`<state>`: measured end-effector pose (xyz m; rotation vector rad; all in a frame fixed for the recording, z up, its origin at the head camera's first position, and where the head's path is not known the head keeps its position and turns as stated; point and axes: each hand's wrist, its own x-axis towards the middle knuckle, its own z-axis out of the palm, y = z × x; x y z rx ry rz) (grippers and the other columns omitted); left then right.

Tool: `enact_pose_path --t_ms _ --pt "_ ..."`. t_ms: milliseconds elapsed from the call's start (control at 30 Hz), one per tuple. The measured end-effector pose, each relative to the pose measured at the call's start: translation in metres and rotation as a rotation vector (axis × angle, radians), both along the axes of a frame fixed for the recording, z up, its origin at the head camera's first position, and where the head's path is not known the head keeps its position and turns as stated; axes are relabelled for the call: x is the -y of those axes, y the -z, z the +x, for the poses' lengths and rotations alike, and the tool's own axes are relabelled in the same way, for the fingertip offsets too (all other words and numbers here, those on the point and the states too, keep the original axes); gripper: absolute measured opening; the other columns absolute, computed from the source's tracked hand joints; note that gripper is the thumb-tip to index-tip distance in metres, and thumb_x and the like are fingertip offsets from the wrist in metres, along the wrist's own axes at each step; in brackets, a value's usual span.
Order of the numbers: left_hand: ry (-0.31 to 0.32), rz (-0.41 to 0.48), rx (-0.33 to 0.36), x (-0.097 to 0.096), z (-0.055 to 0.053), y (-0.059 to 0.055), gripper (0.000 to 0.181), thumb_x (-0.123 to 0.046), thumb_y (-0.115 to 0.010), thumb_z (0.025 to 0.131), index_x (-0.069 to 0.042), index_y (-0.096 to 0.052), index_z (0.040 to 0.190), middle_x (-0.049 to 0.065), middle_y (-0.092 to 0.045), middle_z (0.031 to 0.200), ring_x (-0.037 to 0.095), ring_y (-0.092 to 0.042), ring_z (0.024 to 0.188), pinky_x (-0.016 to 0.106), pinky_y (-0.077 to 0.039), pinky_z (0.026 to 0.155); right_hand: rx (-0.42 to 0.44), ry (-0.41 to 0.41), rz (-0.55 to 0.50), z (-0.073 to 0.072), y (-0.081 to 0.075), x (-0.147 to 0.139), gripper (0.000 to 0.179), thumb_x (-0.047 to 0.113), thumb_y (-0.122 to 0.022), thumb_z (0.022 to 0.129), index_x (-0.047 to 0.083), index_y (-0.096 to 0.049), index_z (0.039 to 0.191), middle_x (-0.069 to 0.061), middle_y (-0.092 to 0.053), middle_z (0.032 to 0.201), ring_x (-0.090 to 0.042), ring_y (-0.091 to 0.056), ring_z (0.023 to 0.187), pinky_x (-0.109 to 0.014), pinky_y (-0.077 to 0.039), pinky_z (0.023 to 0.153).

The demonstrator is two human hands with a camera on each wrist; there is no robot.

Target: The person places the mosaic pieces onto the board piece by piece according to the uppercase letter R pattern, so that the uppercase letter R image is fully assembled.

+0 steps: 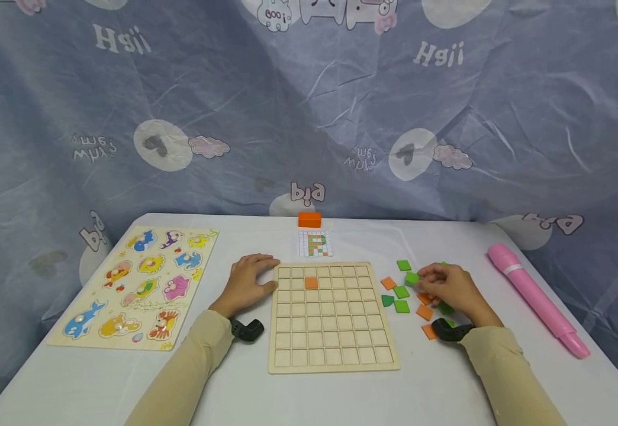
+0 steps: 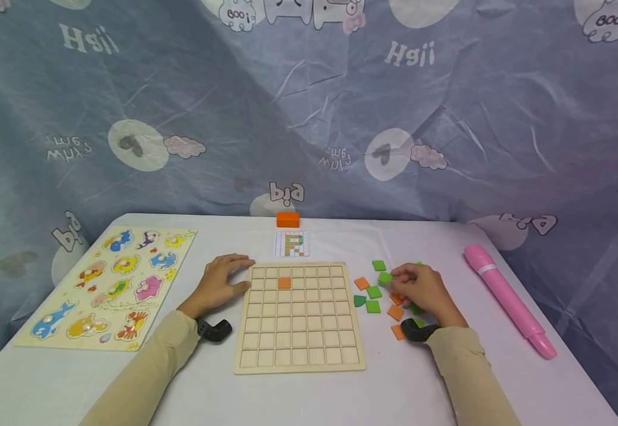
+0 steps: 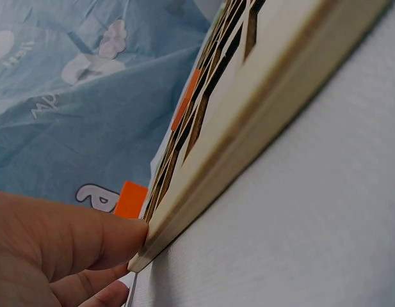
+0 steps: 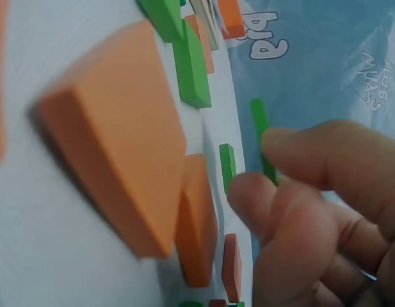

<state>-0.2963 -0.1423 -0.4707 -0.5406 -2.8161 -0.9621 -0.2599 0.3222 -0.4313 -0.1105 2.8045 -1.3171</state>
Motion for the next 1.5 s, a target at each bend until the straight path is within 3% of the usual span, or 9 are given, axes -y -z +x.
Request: enact_pose_path --t_ms 333,567,833,1033,1267,1500 --pt "0.003 -0.009 -0.008 0.0 -0.001 0.002 0.051 -0.021 -0.076 0.093 -0.007 -0.071 0.141 0.015 -0.062 0.152 0.041 -0.045 0.149 0.065 -0.028 0.122 0.002 -0.009 -0.14 0.0 -0.007 0.016 0.039 0.01 -0.078 0.098 -0.012 -0.064 0.128 -0.011 -0.079 0.092 -0.014 -0.069 0.066 -0.029 -0.061 0.061" --pt "0.001 -0.011 -0.007 0.001 -0.001 0.001 0.051 -0.022 -0.075 0.092 -0.007 -0.071 0.141 0.015 -0.062 0.152 0.041 -0.045 0.149 0.064 -0.029 0.122 0.051 -0.093 -0.31 -0.005 -0.008 0.032 0.04 0.005 -0.074 0.1 -0.015 -0.06 0.131 -0.003 -0.078 0.091 -0.011 -0.067 0.069 -0.024 -0.059 0.064" --pt "-0.001 -0.009 0.005 0.002 -0.001 0.0 0.051 -0.021 -0.076 0.094 -0.007 -0.071 0.142 0.015 -0.062 0.152 0.04 -0.044 0.149 0.064 -0.026 0.124 0.12 -0.192 -0.448 -0.014 -0.004 0.055 0.039 0.005 -0.071 0.102 -0.013 -0.058 0.133 -0.013 -0.08 0.097 -0.012 -0.065 0.07 -0.024 -0.058 0.066" --pt "0.005 -0.005 -0.004 0.001 -0.001 0.001 0.051 -0.021 -0.076 0.093 -0.008 -0.071 0.141 0.014 -0.062 0.151 0.04 -0.045 0.149 0.064 -0.028 0.122 0.119 -0.273 -0.444 -0.02 -0.005 0.072 0.039 0.001 -0.067 0.103 -0.019 -0.055 0.135 -0.009 -0.078 0.091 -0.01 -0.063 0.067 -0.023 -0.056 0.063" --pt "0.0 -0.006 0.017 0.001 -0.001 0.0 0.051 -0.022 -0.076 0.093 -0.007 -0.071 0.142 0.014 -0.061 0.152 0.04 -0.043 0.15 0.063 -0.026 0.124 0.192 -0.23 -0.437 -0.023 -0.004 0.097 0.041 0.007 -0.077 0.099 -0.01 -0.061 0.134 -0.008 -0.074 0.083 -0.012 -0.062 0.065 -0.025 -0.055 0.061" --pt "0.0 -0.01 0.008 0.001 -0.001 -0.001 0.051 -0.022 -0.076 0.093 -0.007 -0.071 0.142 0.015 -0.061 0.152 0.04 -0.044 0.15 0.063 -0.027 0.123 0.208 -0.249 -0.421 -0.027 -0.003 0.118 0.038 0.004 -0.075 0.099 -0.01 -0.062 0.133 -0.008 -0.077 0.085 -0.012 -0.06 0.062 -0.024 -0.053 0.058"
